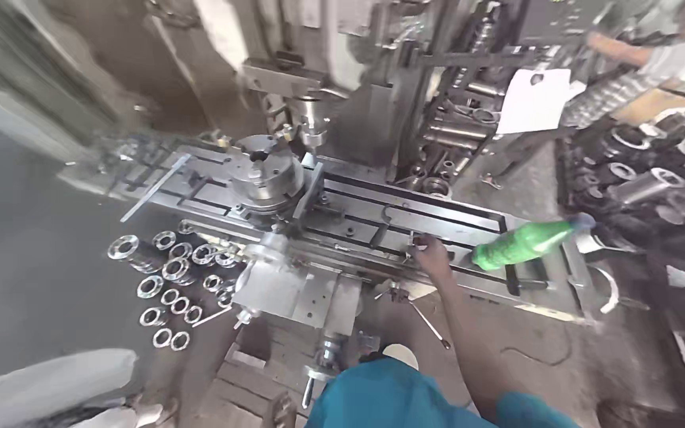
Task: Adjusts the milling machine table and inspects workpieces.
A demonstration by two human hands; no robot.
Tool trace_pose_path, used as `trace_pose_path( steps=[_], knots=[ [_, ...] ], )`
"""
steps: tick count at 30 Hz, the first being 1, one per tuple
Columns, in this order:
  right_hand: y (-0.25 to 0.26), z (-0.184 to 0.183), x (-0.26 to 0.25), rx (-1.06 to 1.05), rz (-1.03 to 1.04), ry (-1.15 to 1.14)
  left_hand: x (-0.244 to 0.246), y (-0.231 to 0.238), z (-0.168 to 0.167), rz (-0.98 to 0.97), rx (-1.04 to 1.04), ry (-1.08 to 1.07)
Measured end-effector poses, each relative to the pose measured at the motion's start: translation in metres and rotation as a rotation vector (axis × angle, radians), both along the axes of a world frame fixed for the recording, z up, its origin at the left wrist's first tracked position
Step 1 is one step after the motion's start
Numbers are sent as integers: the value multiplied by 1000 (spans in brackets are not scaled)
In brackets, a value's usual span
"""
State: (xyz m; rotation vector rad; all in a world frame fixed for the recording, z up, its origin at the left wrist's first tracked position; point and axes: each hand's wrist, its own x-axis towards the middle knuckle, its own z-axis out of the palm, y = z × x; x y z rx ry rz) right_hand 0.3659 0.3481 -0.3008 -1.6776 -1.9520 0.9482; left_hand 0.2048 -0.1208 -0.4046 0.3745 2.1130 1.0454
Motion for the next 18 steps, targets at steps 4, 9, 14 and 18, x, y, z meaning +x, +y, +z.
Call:
trace_pose_path(
  steps=[4,9,14,18],
  knots=[
    [8,1,-27,-4,55,-144,-46,11,25,44,-47,178],
    [10,-14,-25,115,43,-149,-111,25,57,145,54,361],
    [4,-29,-13,238,25,-136,-142,40,51,119,63,304],
    [0,-36,-4,276,36,-168,-139,45,29,36,9,199]
  ],
)
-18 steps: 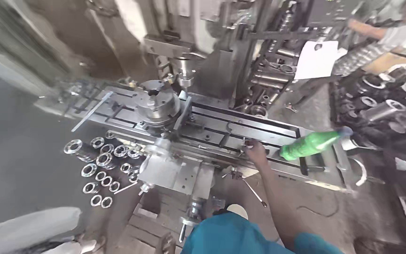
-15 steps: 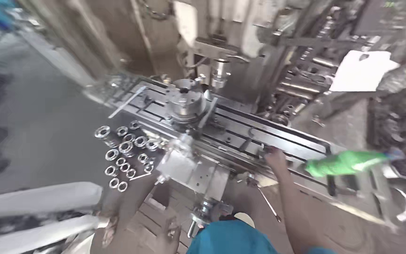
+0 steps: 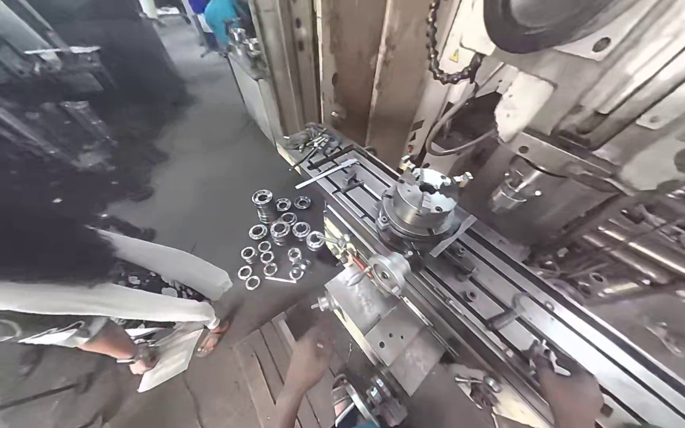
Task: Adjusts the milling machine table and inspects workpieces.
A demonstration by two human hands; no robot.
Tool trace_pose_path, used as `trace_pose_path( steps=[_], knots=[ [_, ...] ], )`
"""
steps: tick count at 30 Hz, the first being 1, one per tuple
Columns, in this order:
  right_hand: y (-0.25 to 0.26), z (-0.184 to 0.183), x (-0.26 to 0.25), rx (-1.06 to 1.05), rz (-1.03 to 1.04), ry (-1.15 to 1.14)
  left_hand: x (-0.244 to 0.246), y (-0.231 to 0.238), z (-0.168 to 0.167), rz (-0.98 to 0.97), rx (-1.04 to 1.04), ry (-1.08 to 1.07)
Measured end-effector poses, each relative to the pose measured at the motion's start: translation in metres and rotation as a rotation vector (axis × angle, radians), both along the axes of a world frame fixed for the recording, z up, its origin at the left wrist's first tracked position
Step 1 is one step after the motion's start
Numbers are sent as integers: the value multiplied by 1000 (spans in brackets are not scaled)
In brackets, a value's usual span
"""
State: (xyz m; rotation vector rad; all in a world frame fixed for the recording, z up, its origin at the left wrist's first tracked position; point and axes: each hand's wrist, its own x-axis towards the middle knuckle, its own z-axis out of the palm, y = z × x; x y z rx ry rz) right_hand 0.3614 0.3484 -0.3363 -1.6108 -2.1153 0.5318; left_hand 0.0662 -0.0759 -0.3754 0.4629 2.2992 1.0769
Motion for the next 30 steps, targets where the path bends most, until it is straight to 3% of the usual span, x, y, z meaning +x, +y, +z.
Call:
trace_pose_path(
  steps=[6,10,12,15,18,25,30],
  knots=[
    [-14,4,2,130,-67,-28,26,-9,-9,-53,-142,-171],
    [-29,-12,-9,538,24,125,50,-31,-12,-29,-234,-174],
    [-44,-20,-24,633,149,244,61,-40,-12,-3,-284,-161],
    [-102,-3,-45,341,372,297,77,-48,-9,2,-336,-180],
    [-131,-16,-52,107,598,337,92,-53,-7,-33,-351,-202],
    [-156,-54,-66,-173,871,432,136,-80,-8,95,-347,-271],
    [-154,-59,-78,-233,876,418,157,-110,-20,128,-387,-313]
  ],
)
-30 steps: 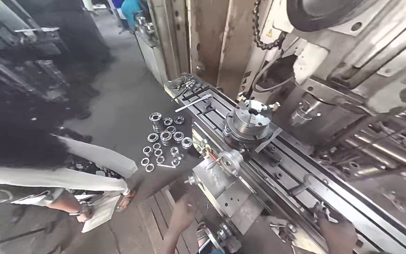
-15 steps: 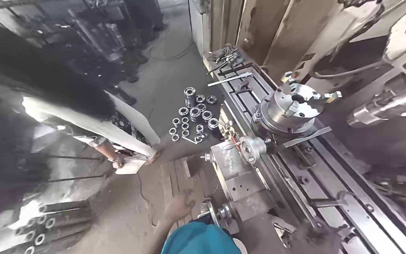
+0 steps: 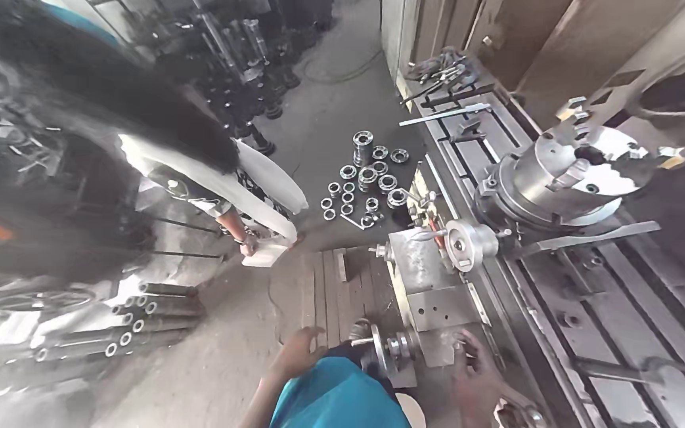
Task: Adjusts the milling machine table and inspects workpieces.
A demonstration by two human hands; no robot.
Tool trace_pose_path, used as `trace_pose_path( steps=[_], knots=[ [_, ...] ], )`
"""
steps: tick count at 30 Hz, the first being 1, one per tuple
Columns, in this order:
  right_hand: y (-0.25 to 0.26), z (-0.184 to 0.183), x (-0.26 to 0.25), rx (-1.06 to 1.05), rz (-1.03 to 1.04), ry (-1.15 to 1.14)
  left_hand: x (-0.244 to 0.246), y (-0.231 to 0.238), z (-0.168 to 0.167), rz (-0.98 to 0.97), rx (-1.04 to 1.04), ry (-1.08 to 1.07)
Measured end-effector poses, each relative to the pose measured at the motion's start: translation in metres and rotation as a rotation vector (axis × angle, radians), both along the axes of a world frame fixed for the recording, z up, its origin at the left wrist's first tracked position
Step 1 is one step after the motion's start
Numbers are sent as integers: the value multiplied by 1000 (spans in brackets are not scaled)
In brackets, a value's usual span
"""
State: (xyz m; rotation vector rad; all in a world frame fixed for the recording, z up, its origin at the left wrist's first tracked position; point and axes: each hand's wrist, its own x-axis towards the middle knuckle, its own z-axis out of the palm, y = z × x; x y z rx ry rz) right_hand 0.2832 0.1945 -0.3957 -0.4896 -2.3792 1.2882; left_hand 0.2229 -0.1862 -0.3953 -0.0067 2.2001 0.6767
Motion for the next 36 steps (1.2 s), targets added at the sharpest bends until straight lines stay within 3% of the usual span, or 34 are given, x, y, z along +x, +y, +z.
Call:
trace_pose_path(
  steps=[6,15,18,23,30,36],
  knots=[
    [-19,0,-4,3,4,-90,-35,-23,-36,27,68,-78],
    [-110,-28,-49,-68,33,-571,-164,-93,-92,-110,157,-126],
    [-148,-32,-70,-45,-13,-775,-208,-126,-105,-61,205,-172],
    [-189,-48,-86,-83,-40,-864,-265,-173,-117,-37,113,-175],
    [-193,-48,-109,-267,-155,-752,-318,-146,-108,-158,72,-207],
    [-184,-71,-157,-253,-2,-727,-339,-107,-82,-160,94,-84]
  ],
)
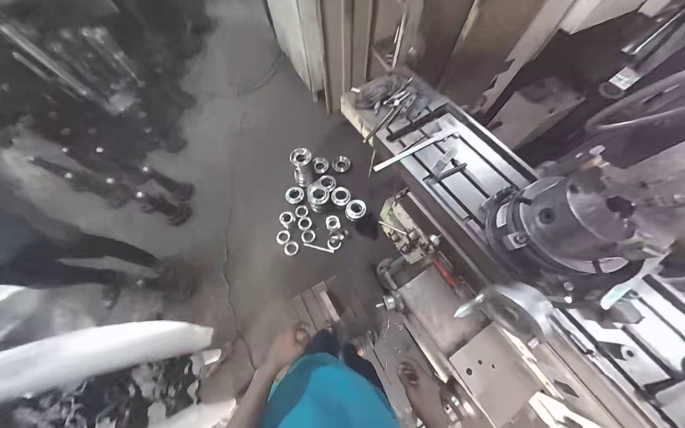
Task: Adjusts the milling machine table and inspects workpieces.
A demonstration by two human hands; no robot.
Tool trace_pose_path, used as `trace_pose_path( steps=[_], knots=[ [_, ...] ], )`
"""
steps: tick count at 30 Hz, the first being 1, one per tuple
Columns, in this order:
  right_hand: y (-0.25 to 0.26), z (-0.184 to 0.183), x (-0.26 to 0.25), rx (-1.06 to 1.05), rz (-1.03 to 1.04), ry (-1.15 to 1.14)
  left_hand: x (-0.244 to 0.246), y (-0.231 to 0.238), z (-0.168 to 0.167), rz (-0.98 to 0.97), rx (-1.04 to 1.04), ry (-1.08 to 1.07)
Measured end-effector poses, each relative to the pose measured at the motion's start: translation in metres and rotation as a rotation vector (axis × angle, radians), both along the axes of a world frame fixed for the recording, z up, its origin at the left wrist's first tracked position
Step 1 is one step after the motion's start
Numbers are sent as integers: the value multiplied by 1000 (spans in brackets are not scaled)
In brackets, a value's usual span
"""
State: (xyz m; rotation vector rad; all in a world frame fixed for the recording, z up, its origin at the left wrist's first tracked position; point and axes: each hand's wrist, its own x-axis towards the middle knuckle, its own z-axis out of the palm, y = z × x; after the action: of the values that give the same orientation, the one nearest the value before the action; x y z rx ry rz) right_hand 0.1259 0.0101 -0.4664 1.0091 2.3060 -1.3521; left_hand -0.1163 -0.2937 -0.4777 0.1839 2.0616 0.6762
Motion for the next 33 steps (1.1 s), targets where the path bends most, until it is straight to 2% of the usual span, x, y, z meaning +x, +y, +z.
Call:
trace_pose_path(
  steps=[3,7,11,16,19,22,26,30,33],
  knots=[
    [-7,9,-51,-85,89,77,-11,5,17,10,21,-7],
    [-15,46,-127,-207,191,201,-35,-8,18,109,44,9],
    [-12,75,-194,-226,253,255,-66,-23,18,179,41,35],
    [4,98,-276,-129,158,449,-112,-54,-14,283,103,41],
    [22,112,-331,-22,61,535,-155,-66,-24,299,134,58],
    [46,142,-386,105,-42,581,-198,-73,-18,316,162,16],
    [98,182,-464,302,-93,518,-248,-80,-5,288,188,21],
    [158,208,-554,529,55,440,-283,-77,8,323,199,75],
    [226,196,-631,703,267,428,-292,-65,10,372,194,111]
  ],
)
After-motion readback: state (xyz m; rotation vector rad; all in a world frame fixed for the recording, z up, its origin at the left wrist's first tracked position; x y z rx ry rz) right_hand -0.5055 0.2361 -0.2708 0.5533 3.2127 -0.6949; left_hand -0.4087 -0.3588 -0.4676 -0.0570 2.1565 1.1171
